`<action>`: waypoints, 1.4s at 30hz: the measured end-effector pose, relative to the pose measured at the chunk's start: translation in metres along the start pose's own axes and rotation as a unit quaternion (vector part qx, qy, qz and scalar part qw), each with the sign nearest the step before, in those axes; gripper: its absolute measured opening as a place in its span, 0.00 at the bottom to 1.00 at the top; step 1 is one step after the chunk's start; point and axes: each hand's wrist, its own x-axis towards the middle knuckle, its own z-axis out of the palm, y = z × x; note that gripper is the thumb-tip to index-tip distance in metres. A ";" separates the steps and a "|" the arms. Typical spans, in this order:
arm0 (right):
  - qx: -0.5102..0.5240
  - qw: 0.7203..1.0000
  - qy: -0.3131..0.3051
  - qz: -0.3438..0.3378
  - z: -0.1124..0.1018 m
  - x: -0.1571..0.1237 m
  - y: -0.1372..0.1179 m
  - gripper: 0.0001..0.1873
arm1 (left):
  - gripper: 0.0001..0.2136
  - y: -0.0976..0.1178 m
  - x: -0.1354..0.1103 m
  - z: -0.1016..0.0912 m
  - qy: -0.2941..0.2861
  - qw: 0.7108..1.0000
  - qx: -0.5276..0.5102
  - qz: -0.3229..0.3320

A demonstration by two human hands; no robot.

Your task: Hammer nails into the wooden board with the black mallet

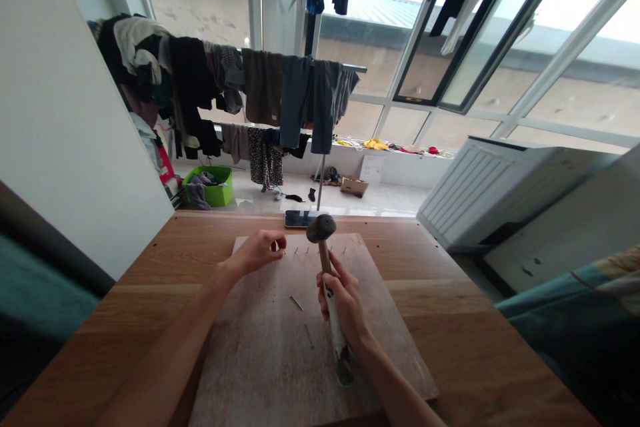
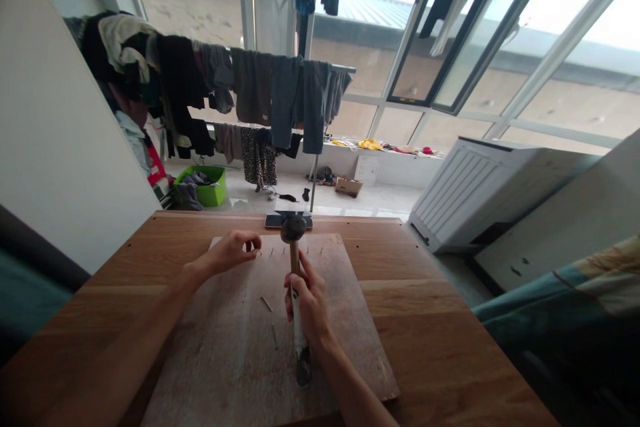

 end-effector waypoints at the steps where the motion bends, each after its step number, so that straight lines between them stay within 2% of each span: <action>1: -0.004 1.000 -0.006 -0.004 0.000 0.000 0.001 0.39 | 0.04 0.000 -0.001 -0.001 -0.002 1.000 0.003 0.002; 6: -0.022 1.000 -0.021 -0.005 0.001 -0.001 0.002 0.38 | 0.05 -0.002 -0.001 0.002 -0.006 1.000 -0.022 0.010; 9: -0.020 0.999 -0.030 -0.002 0.002 -0.001 0.003 0.37 | 0.07 -0.005 -0.001 0.007 -0.003 0.998 -0.064 -0.012; 12: -0.026 0.999 -0.040 0.010 0.005 0.000 0.002 0.37 | 0.08 -0.009 -0.003 0.012 0.016 0.994 -0.098 -0.039; 17: -0.039 0.997 -0.059 0.031 0.013 0.008 -0.002 0.37 | 0.13 -0.011 -0.005 0.017 0.047 0.990 -0.132 -0.026; 21: -0.041 0.997 -0.061 0.014 0.017 0.011 0.000 0.36 | 0.11 -0.013 -0.005 0.018 0.056 0.990 -0.132 -0.014; 30: -0.077 0.992 -0.096 0.029 0.015 0.009 0.011 0.36 | 0.06 -0.012 -0.005 0.018 0.061 0.991 -0.117 0.001; 38: -0.112 0.989 -0.094 0.019 0.015 0.009 0.016 0.33 | 0.10 -0.015 -0.004 0.018 0.059 0.990 -0.128 0.006; 42: -0.095 0.991 -0.094 0.033 0.016 0.008 0.014 0.34 | 0.12 -0.017 -0.003 0.018 0.048 0.989 -0.139 0.002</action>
